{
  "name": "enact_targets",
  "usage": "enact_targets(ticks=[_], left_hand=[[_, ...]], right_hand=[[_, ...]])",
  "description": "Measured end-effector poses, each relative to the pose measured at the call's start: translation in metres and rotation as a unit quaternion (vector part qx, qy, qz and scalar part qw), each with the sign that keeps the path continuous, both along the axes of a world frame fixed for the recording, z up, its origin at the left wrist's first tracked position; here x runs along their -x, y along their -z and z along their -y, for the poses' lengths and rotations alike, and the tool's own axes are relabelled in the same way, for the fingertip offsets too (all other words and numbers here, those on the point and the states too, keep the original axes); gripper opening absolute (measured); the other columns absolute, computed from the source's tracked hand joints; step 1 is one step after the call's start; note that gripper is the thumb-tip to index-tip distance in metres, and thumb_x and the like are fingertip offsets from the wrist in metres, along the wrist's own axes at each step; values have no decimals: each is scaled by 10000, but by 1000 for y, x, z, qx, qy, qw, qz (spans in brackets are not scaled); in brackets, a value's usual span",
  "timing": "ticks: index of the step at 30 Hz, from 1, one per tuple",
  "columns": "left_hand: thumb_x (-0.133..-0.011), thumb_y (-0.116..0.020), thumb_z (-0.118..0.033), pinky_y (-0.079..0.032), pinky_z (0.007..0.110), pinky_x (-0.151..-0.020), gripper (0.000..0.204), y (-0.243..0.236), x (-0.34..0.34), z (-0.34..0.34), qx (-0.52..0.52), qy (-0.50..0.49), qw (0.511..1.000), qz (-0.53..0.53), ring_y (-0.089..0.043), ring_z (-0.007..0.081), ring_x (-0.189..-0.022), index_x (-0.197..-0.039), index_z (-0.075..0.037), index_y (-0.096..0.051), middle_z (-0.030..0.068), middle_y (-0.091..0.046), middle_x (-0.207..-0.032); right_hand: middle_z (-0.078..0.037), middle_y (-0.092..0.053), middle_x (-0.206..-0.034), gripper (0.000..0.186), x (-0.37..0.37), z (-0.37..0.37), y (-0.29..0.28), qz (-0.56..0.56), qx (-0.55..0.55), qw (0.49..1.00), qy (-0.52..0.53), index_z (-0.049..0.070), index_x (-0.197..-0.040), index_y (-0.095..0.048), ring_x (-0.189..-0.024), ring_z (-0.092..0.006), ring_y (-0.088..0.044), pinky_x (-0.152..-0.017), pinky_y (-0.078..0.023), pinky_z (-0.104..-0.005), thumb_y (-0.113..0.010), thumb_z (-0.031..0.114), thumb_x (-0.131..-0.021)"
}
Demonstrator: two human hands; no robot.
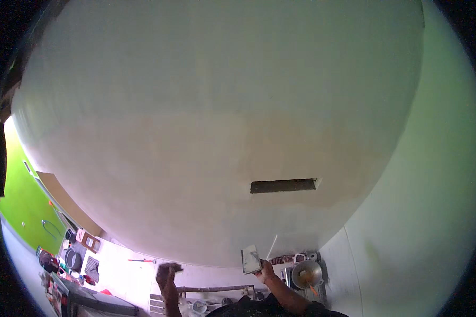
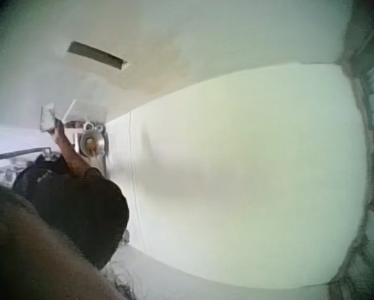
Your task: Apply plaster to smooth out a wall surface.
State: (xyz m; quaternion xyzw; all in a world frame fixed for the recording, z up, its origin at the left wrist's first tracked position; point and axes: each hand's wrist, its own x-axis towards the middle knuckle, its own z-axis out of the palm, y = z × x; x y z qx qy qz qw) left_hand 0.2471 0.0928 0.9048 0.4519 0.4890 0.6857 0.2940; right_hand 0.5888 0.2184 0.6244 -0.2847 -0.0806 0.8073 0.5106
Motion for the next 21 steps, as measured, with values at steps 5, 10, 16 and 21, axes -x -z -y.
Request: enact_targets(ticks=[5, 10, 16, 21], left_hand=[[-988, -548, -549, -455, 596, -1007, 549, -177, -39, 28, -237, 169, 956, 20, -621, 436, -1125, -1042, -13, -656, 309, -614, -1162], [-1045, -371, -594, -407, 619, -1067, 598, -263, -55, 51, -389, 301, 871, -13, -596, 467, -1165, -1399, -119, -454, 276, -567, -1244], [-1045, -361, -597, -405, 622, -1068, 616, -266, -38, 59, -405, 295, 865, -39, -592, 472, -1170, -1400, -100, -445, 282, -561, -1253], [-1046, -353, -599, -404, 624, -1068, 632, -274, -21, 57, -399, 289, 869, -54, -589, 476, -1173, -1401, -83, -438, 287, -556, -1260]], right_hand=[[-89, -704, -1139, 386, 50, 10, -48, 78, 9, 997, -4, 60, -1232, -627, -1007, -255, -707, -881, -596, -433, -491, 345, -1010], [-102, -708, -1137, 360, 44, 23, -6, 19, 30, 999, 10, 56, -1227, -623, -1014, -278, -710, -833, -604, -466, -464, 314, -1034], [-38, -693, -1196, 441, 51, 20, -24, -13, 142, 988, 66, 181, -1256, -626, -1058, -287, -690, -869, -574, -511, -441, 511, -1029], [-36, -690, -1193, 468, 53, 20, -10, 31, 71, 996, 42, 188, -1238, -638, -1056, -294, -686, -876, -557, -532, -443, 546, -1009]])
